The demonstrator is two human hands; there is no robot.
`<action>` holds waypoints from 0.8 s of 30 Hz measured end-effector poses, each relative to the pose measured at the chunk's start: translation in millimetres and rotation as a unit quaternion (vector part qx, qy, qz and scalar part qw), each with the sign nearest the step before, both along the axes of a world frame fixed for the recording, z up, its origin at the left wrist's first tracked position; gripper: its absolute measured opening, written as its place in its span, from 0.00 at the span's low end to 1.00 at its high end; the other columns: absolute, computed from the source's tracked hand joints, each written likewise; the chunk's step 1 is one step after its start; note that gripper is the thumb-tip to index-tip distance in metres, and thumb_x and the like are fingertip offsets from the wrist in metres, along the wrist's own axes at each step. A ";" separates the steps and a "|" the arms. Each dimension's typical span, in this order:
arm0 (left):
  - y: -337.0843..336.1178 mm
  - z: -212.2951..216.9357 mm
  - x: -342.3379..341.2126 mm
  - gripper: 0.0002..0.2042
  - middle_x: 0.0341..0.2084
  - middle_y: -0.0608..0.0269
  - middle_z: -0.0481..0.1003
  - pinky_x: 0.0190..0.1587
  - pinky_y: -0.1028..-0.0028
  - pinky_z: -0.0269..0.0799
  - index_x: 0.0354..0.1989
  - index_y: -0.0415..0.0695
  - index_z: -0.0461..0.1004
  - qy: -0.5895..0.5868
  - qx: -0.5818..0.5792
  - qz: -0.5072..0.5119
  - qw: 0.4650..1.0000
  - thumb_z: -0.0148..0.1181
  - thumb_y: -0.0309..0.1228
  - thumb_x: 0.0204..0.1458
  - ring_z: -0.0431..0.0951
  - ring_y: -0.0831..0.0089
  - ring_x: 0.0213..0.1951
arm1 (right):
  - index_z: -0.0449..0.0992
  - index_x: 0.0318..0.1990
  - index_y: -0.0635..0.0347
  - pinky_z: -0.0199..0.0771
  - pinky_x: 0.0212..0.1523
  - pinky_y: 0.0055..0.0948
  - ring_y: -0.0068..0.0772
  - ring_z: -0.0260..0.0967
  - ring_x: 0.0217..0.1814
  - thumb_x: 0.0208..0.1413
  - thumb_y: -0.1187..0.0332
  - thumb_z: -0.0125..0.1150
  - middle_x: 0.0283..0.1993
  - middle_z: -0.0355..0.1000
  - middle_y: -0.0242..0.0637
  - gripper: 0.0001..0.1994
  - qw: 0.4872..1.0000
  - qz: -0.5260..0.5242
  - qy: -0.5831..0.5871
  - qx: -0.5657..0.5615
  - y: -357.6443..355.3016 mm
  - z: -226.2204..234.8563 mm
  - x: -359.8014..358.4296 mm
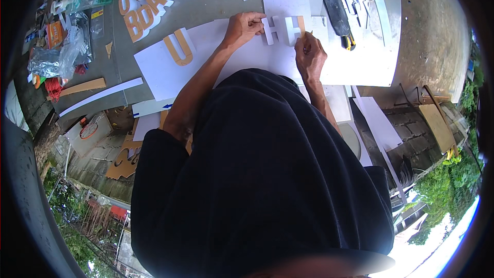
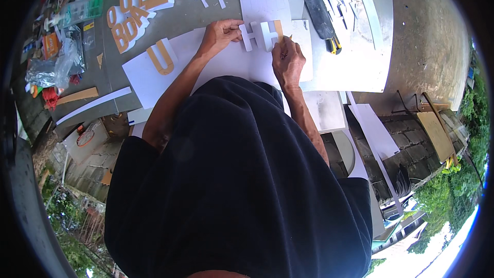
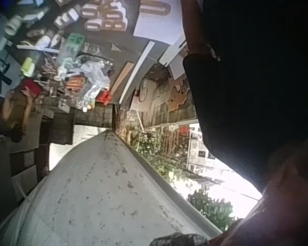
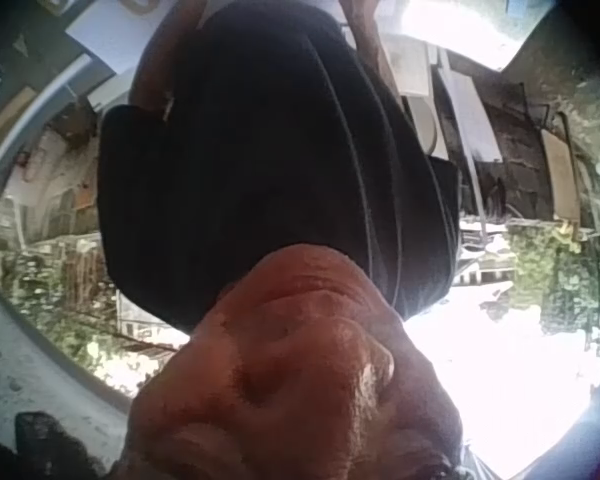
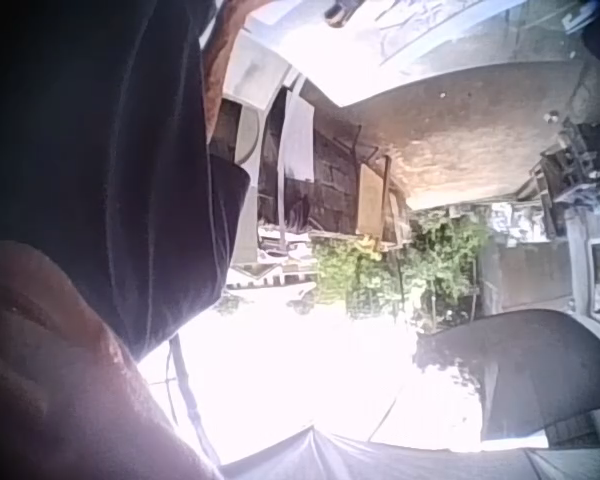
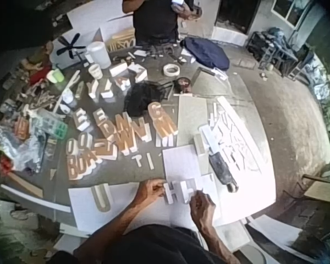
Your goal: The recorder is tracing and assembling 3D-style sign letters from cutout materials at a workstation.
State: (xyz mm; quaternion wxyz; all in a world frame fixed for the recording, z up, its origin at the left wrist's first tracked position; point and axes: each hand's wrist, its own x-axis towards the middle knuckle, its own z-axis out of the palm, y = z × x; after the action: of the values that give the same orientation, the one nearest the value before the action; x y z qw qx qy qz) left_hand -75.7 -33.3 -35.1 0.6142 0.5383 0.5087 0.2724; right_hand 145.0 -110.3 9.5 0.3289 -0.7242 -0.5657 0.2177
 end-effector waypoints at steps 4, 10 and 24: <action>-1.8 -0.9 2.1 0.14 0.34 0.52 0.83 0.37 0.73 0.83 0.52 0.32 0.77 0.013 0.020 0.013 1.000 0.60 0.18 0.57 0.85 0.69 0.34 | 0.80 0.46 0.69 0.78 0.34 0.39 0.44 0.76 0.28 0.54 0.70 0.66 0.31 0.76 0.50 0.14 1.000 0.007 0.006 -0.006 -0.2 -1.0 -3.0; -3.9 0.9 7.4 0.13 0.28 0.54 0.83 0.33 0.75 0.80 0.47 0.35 0.81 0.073 0.090 0.032 0.993 0.60 0.18 0.53 0.84 0.70 0.29 | 0.79 0.46 0.68 0.77 0.33 0.40 0.46 0.75 0.27 0.53 0.70 0.65 0.30 0.75 0.50 0.14 1.000 0.017 0.008 -0.011 -1.5 -0.3 -7.3; -3.0 -5.7 -0.7 0.12 0.25 0.60 0.82 0.33 0.77 0.77 0.44 0.39 0.82 0.171 0.206 0.025 0.963 0.62 0.19 0.51 0.82 0.76 0.27 | 0.68 0.62 0.62 0.82 0.35 0.34 0.36 0.76 0.36 0.51 0.66 0.70 0.44 0.70 0.45 0.30 0.999 0.016 -0.034 -0.008 -15.0 17.0 23.0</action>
State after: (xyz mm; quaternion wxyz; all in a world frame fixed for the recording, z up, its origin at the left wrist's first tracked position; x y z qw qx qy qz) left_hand -76.4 -36.4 -40.8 0.3864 0.6791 0.5523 0.2906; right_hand 168.0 -125.2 26.5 0.2997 -0.7248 -0.5864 0.2025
